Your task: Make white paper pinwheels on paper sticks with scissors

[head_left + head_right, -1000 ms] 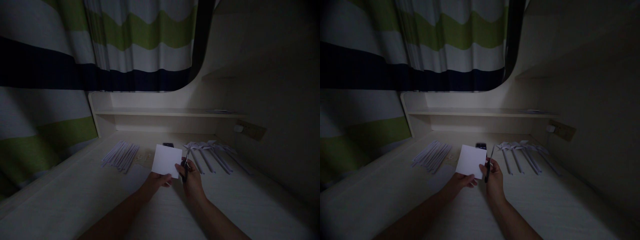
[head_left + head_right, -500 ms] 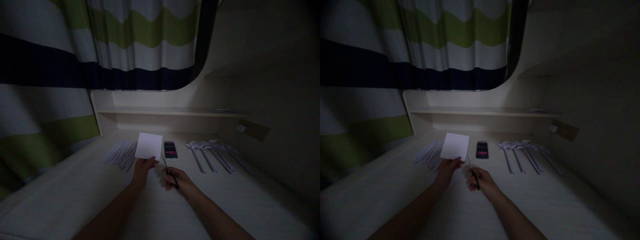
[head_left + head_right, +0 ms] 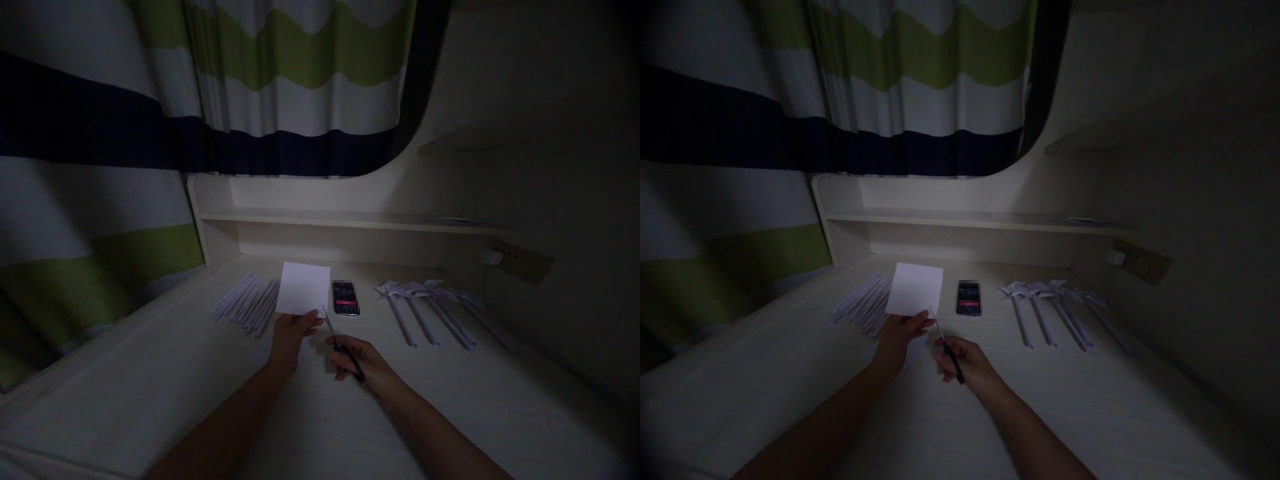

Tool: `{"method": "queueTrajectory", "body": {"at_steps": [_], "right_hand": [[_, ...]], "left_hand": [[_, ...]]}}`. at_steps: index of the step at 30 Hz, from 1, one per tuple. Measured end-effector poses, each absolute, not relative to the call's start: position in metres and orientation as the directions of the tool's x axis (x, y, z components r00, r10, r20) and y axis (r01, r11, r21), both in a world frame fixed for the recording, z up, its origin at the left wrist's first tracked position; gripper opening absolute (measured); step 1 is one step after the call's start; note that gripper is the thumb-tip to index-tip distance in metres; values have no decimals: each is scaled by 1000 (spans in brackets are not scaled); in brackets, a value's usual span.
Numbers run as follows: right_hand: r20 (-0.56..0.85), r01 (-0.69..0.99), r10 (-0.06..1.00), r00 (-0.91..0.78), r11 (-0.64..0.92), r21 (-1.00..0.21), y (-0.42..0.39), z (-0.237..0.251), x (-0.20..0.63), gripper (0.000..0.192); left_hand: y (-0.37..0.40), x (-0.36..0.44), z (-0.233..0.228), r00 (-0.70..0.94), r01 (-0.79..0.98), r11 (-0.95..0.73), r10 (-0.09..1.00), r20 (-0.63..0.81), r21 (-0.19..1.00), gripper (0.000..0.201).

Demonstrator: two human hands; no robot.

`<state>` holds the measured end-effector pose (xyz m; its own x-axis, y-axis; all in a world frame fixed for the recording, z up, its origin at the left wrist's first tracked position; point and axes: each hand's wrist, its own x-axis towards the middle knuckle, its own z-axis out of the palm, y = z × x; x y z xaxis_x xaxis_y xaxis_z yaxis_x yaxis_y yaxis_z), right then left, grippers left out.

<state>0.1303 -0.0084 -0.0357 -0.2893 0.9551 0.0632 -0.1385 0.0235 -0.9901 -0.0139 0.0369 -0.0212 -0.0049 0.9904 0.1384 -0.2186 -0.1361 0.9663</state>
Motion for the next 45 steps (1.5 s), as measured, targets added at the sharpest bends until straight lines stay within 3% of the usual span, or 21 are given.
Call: {"method": "queueTrajectory", "body": {"at_steps": [45], "right_hand": [[76, -41, 985, -156, 71, -997, -4, -43, 132, 38]], "left_hand": [[28, -11, -11, 18, -247, -106, 993, 114, 963, 28]]}}
